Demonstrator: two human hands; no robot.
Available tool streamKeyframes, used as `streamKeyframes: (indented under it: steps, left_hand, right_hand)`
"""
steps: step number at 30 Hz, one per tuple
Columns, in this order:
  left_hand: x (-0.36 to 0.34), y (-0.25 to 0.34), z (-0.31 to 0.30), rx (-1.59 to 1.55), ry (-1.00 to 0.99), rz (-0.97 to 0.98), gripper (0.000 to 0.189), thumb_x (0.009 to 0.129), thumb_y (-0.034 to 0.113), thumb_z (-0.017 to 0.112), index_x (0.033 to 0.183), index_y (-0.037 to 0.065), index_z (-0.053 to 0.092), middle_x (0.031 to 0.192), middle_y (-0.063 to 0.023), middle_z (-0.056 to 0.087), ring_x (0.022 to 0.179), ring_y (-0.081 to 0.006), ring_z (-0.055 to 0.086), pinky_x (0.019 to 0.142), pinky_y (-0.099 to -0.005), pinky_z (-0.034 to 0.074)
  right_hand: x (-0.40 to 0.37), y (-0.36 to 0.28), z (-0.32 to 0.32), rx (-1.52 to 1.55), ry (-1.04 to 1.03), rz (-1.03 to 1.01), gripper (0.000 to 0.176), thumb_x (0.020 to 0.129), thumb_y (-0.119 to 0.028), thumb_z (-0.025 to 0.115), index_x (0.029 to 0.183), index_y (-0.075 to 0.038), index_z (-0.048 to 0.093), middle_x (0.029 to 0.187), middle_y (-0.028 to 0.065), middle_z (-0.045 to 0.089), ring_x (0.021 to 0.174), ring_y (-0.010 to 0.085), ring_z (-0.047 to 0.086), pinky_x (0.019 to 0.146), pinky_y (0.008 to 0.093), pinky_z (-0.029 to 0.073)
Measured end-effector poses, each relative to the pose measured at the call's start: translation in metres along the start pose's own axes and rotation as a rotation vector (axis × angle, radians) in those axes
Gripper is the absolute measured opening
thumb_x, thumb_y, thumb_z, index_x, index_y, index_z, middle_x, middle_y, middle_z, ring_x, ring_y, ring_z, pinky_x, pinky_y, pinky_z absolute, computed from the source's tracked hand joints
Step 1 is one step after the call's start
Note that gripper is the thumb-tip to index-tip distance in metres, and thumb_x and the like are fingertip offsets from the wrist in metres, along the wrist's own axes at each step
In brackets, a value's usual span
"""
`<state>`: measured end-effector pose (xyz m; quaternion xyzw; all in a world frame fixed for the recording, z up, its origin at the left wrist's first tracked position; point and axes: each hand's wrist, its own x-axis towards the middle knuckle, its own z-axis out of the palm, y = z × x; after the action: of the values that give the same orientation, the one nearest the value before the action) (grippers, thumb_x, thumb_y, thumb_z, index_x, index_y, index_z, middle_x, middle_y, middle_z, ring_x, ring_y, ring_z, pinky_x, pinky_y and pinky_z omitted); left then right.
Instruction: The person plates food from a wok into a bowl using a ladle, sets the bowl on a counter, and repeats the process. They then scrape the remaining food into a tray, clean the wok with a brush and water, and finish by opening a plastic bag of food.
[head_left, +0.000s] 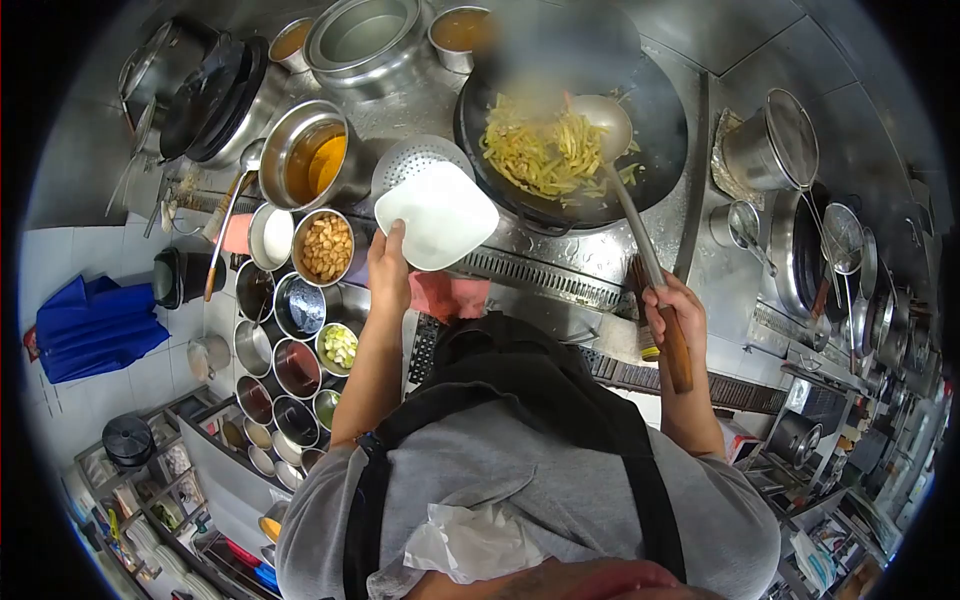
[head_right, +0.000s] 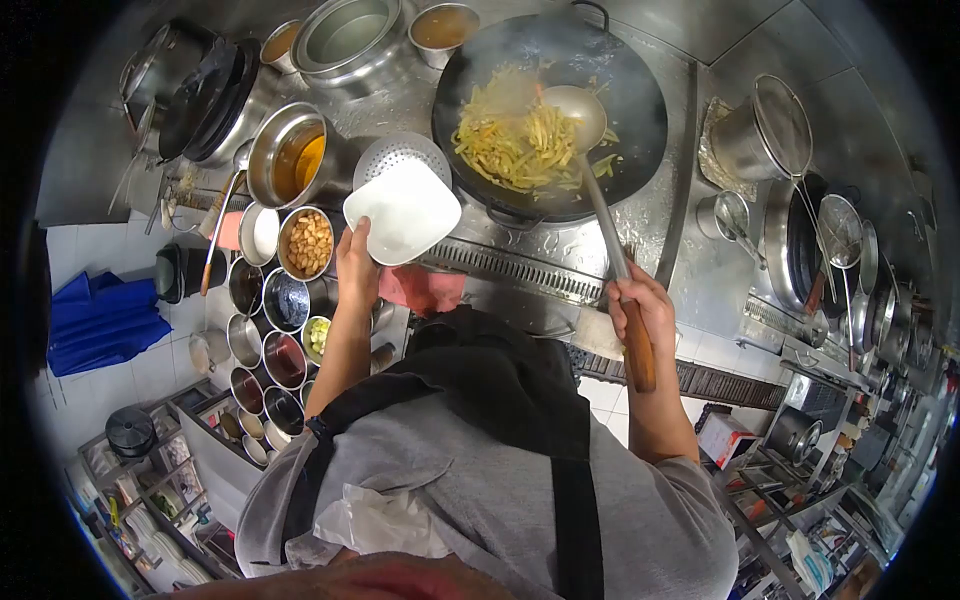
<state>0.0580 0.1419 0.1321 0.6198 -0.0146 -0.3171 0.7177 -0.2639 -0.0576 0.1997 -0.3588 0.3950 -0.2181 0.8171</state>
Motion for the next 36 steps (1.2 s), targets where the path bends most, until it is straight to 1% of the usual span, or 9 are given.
streamKeyframes:
  steps: [5, 11, 17, 20, 23, 27, 31, 33, 36]
  left_hand:
    - [0.039, -0.012, 0.025, 0.061, -0.018, 0.028, 0.042, 0.086, 0.017, 0.051, 0.122, -0.005, 0.049, 0.112, -0.0128, 0.060, 0.100, -0.0222, 0.057, 0.088, -0.0308, 0.044]
    - [0.080, -0.019, 0.091, 0.095, -0.145, -0.009, 0.048, 0.080, 0.010, 0.049, 0.128, 0.003, 0.044, 0.109, -0.0141, 0.059, 0.092, -0.0236, 0.062, 0.067, -0.0346, 0.053]
    - [0.085, -0.014, 0.144, -0.002, -0.298, -0.026, 0.038, 0.084, 0.005, 0.046, 0.122, 0.001, 0.044, 0.110, -0.0155, 0.059, 0.090, -0.0251, 0.063, 0.066, -0.0354, 0.054]
    - [0.079, -0.015, 0.146, -0.095, -0.313, -0.069, 0.038, 0.085, 0.005, 0.045, 0.123, 0.001, 0.042, 0.112, -0.0151, 0.059, 0.091, -0.0260, 0.063, 0.070, -0.0371, 0.053]
    - [0.082, -0.027, 0.135, -0.249, -0.320, -0.098, 0.036, 0.086, 0.005, 0.049, 0.121, 0.004, 0.042, 0.111, -0.0124, 0.059, 0.089, -0.0229, 0.063, 0.065, -0.0342, 0.052]
    - [0.081, -0.028, 0.126, -0.304, -0.350, -0.078, 0.043, 0.084, 0.002, 0.047, 0.127, 0.004, 0.040, 0.117, -0.0127, 0.057, 0.096, -0.0235, 0.062, 0.073, -0.0359, 0.053]
    - [0.079, -0.025, 0.122, -0.279, -0.355, -0.060, 0.054, 0.082, -0.003, 0.043, 0.135, 0.001, 0.033, 0.126, -0.0158, 0.051, 0.110, -0.0282, 0.056, 0.086, -0.0407, 0.052]
    - [0.081, -0.027, 0.118, -0.288, -0.353, -0.061, 0.056, 0.081, -0.003, 0.043, 0.135, 0.002, 0.033, 0.127, -0.0155, 0.051, 0.112, -0.0287, 0.055, 0.087, -0.0413, 0.051]
    - [0.084, -0.028, 0.110, -0.358, -0.340, -0.048, 0.059, 0.079, -0.005, 0.043, 0.136, 0.003, 0.032, 0.129, -0.0151, 0.049, 0.115, -0.0296, 0.053, 0.090, -0.0428, 0.049]
  right_hand:
    - [-0.015, -0.025, -0.002, -0.027, 0.034, -0.057, 0.045, 0.085, -0.014, 0.051, 0.122, 0.010, 0.042, 0.074, 0.0082, 0.051, 0.036, 0.0069, 0.040, 0.029, 0.0173, 0.032]
    - [-0.041, -0.060, 0.003, -0.166, -0.049, -0.108, 0.053, 0.082, -0.012, 0.053, 0.128, 0.012, 0.041, 0.073, 0.0094, 0.052, 0.036, 0.0096, 0.044, 0.029, 0.0183, 0.033]
    - [-0.052, -0.063, 0.019, -0.382, -0.086, 0.007, 0.059, 0.077, 0.001, 0.056, 0.134, 0.006, 0.040, 0.079, 0.0091, 0.059, 0.043, 0.0111, 0.048, 0.041, 0.0216, 0.038]
    - [-0.041, -0.024, 0.006, -0.824, -0.137, -0.239, 0.059, 0.080, 0.000, 0.059, 0.136, 0.002, 0.040, 0.085, 0.0120, 0.063, 0.065, 0.0182, 0.056, 0.058, 0.0242, 0.043]
    - [-0.045, -0.025, 0.019, -1.300, -0.052, -0.336, 0.062, 0.078, 0.000, 0.061, 0.136, 0.000, 0.041, 0.085, 0.0180, 0.062, 0.068, 0.0278, 0.060, 0.063, 0.0309, 0.047]
    - [-0.049, -0.025, 0.016, -1.391, -0.086, -0.502, 0.062, 0.076, 0.000, 0.063, 0.135, -0.001, 0.043, 0.088, 0.0243, 0.061, 0.074, 0.0340, 0.062, 0.067, 0.0343, 0.049]
    - [-0.046, -0.025, 0.015, -1.352, -0.068, -0.520, 0.058, 0.076, 0.002, 0.061, 0.132, 0.004, 0.044, 0.094, 0.0210, 0.065, 0.075, 0.0302, 0.064, 0.068, 0.0328, 0.049]
    - [-0.040, -0.022, 0.005, -0.815, -0.070, -0.353, 0.055, 0.076, 0.005, 0.058, 0.129, 0.009, 0.044, 0.102, 0.0145, 0.067, 0.077, 0.0214, 0.063, 0.066, 0.0282, 0.049]
    - [-0.029, -0.030, 0.006, -0.477, -0.007, -0.237, 0.056, 0.078, 0.003, 0.054, 0.132, 0.009, 0.041, 0.079, 0.0062, 0.060, 0.049, 0.0097, 0.051, 0.042, 0.0211, 0.039]
